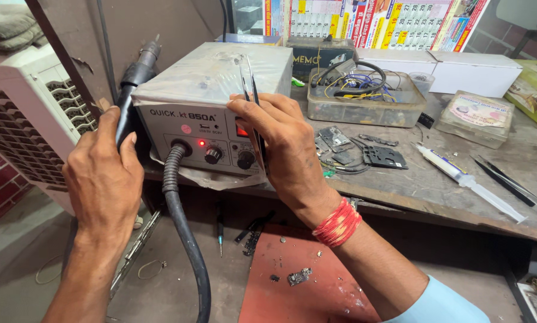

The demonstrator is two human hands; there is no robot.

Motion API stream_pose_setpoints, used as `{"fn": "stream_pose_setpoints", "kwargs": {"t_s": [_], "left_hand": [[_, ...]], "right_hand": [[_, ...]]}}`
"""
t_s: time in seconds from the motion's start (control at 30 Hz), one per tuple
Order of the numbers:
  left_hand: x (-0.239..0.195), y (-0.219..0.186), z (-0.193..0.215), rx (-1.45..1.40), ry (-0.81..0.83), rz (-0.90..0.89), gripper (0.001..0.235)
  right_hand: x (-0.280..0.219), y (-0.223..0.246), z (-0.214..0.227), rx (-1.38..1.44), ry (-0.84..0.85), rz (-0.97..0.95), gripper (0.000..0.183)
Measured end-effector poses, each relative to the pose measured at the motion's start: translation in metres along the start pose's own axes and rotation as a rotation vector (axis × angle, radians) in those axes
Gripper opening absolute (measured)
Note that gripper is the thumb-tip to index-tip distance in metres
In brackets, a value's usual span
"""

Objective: The person uses tweezers to position a small electronic component on a circuit board. They then use a hot air rework station to heat the component and solder it in place. The person works at a cluttered electronics repair bench with various tools and parts visible.

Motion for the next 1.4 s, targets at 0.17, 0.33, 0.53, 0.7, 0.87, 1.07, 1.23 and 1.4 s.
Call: {"fn": "stream_pose_setpoints", "kwargs": {"t_s": [0.17, 0.33, 0.53, 0.7, 0.87, 1.07, 1.23, 1.4], "left_hand": [[0.001, 0.002, 0.001, -0.043, -0.021, 0.004, 0.04], [0.0, 0.008, -0.004, -0.095, -0.006, 0.07, 0.036], [0.001, 0.01, -0.002, -0.156, -0.045, 0.047, 0.033], [0.001, 0.012, -0.003, -0.148, -0.033, 0.071, 0.03], [0.003, 0.017, -0.005, -0.16, -0.022, 0.102, 0.026], [0.009, 0.001, 0.011, 0.011, -0.191, -0.153, 0.03], [0.012, 0.015, 0.009, -0.282, -0.056, 0.075, 0.031], [0.001, 0.021, 0.009, -0.246, -0.069, 0.007, 0.03]], "right_hand": [[0.001, 0.001, -0.001, -0.007, 0.007, 0.003, 0.03], [-0.001, 0.0, -0.001, -0.012, 0.008, 0.004, 0.031], [-0.002, 0.0, -0.002, -0.021, -0.003, 0.009, 0.029], [-0.002, 0.0, -0.001, -0.01, -0.001, 0.005, 0.029], [-0.003, -0.002, -0.001, -0.007, 0.003, 0.005, 0.028], [-0.007, -0.005, -0.001, 0.004, -0.004, -0.021, 0.028], [-0.01, -0.007, -0.001, -0.001, 0.006, -0.019, 0.03], [-0.011, -0.007, -0.002, -0.002, 0.008, -0.026, 0.031]]}}
Point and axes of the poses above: each hand's wrist, its own x-axis towards the middle knuckle, its own z-axis out of the back of the hand, y = z × x, the point moved 5 cm from there along x, towards the middle knuckle, and after that the axes turned 14 degrees about -y, right-handed, at the moved point
